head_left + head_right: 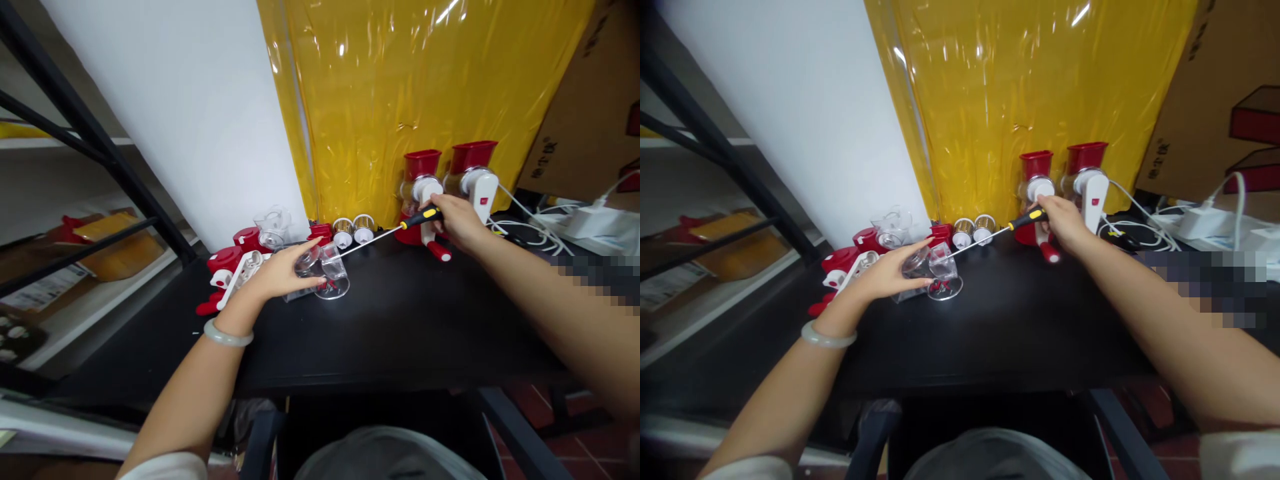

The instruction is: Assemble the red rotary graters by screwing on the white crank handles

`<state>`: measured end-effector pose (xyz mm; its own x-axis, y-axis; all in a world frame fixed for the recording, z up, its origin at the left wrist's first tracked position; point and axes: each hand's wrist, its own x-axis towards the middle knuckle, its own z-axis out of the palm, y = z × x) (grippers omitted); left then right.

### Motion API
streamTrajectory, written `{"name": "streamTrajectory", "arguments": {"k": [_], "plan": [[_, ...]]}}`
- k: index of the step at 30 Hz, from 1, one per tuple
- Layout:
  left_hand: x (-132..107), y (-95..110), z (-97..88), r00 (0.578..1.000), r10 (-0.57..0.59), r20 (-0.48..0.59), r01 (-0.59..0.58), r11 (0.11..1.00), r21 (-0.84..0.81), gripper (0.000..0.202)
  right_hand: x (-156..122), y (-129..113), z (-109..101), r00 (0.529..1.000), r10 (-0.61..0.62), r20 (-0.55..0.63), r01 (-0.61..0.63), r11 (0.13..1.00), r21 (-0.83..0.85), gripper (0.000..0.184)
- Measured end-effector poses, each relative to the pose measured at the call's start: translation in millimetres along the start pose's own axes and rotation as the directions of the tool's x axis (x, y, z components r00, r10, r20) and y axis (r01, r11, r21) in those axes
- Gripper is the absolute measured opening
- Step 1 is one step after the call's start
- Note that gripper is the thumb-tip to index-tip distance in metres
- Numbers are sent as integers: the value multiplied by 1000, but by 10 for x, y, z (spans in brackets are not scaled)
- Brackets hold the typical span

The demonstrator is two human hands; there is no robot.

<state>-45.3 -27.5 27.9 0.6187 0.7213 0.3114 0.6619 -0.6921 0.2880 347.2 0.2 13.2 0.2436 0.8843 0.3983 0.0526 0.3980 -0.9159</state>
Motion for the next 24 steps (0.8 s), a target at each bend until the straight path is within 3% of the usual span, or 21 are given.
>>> {"name": "streamTrajectory", "arguments": {"k": [4,7,18,24], "plan": [[-10,23,-23,1000,-18,12,17,999,35,93,-54,6,58,994,52,-100,-28,973,229,10],[-25,30,-10,999,-44,26,43,997,63,95,-112,84,70,988,87,-127,-37,935,352,8],[-18,15,31,998,-43,34,42,998,36,88,-178,200,-49,996,-71,-53,81,973,216,13],[-14,27,57,998,-61,-2,61,998,31,84,-234,231,-44,991,-81,-105,85,996,35,43]]}}
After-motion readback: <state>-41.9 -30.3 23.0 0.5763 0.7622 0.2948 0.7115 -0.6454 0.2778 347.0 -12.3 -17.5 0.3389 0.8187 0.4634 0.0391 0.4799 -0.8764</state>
